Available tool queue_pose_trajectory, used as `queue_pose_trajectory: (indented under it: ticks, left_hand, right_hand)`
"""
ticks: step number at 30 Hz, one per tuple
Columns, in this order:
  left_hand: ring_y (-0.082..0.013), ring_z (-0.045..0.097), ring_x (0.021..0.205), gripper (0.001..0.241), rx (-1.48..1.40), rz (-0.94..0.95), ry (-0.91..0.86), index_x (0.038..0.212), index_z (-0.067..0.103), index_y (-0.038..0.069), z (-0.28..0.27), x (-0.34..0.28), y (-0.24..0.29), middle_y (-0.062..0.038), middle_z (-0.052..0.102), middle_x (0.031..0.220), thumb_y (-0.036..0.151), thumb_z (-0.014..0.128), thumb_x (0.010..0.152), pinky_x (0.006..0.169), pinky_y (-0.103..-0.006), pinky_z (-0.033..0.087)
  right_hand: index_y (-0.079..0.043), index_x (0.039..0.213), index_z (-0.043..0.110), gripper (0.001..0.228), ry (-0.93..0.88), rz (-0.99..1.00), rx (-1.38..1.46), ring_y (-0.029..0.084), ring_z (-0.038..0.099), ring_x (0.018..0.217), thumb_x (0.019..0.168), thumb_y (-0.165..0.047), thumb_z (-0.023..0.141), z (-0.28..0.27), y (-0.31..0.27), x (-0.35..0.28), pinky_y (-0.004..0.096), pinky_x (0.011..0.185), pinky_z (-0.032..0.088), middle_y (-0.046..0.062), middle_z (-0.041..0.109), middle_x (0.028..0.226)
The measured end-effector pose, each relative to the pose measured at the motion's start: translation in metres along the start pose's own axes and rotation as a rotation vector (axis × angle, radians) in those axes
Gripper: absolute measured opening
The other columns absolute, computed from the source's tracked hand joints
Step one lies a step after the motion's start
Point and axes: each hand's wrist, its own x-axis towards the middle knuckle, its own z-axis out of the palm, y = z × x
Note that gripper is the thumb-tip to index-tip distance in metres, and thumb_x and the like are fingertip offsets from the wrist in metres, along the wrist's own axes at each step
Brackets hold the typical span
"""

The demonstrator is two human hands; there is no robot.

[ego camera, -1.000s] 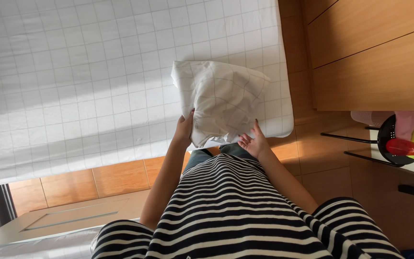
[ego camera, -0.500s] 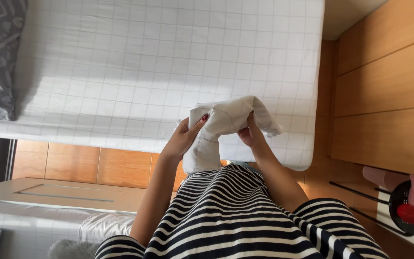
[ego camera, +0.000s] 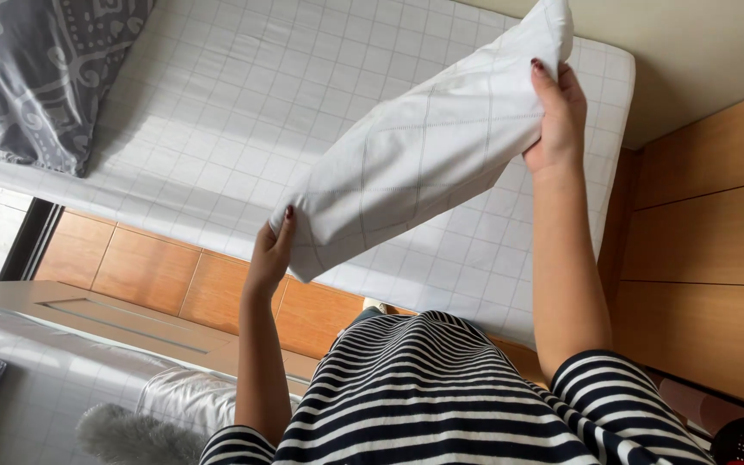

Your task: The person smooths a white checkered bedsheet on a mattress, then uses a feather duster to sweep the surface. They fold the sheet, spread it back out, and smooth it again before using the duster once more.

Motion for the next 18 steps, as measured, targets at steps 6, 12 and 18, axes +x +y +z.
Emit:
queue_pose_trajectory:
  ticks: [6, 12, 18]
  left_hand:
    - [-0.0436, 0.052, 0.124, 0.075, 0.89, -0.198, -0.221, 0.137, 0.052, -0.013, 0.004, 0.041, -0.29, -0.035, 0.055, 0.132, 0.054, 0.065, 0.105, 0.098, -0.0472, 0.045]
    - [-0.0275, 0.064, 0.123, 0.084, 0.041, -0.298, -0.272, 0.152, 0.045, 0.007, 0.066, 0.013, -0.157, -0.014, 0.065, 0.137, 0.062, 0.058, 0.09, 0.094, -0.0419, 0.053]
    - [-0.0503, 0.051, 0.125, 0.143, 0.53, 0.006, -0.247, 0.156, 0.001, 0.002, 0.129, 0.038, -0.131, -0.045, 0.04, 0.139, 0.057, 0.1, 0.07, 0.096, -0.0484, 0.05]
  right_hand:
    - [0.001, 0.125, 0.065, 0.035, -0.126, 0.373, -0.294, 0.015, 0.066, 0.11, 0.092, -0.007, 0.075, -0.043, 0.175, -0.086, 0.03, 0.098, 0.056, 0.009, 0.07, 0.121]
    - [0.001, 0.118, 0.069, 0.027, -0.697, 0.447, -0.663, 0.016, 0.066, 0.088, 0.092, -0.004, 0.071, -0.037, 0.282, -0.207, 0.031, 0.08, 0.054, 0.009, 0.075, 0.1]
    - [-0.005, 0.114, 0.07, 0.025, -0.978, 0.385, -1.117, 0.028, 0.073, 0.092, 0.09, -0.011, 0.07, 0.011, 0.231, -0.229, 0.038, 0.084, 0.055, 0.013, 0.077, 0.097]
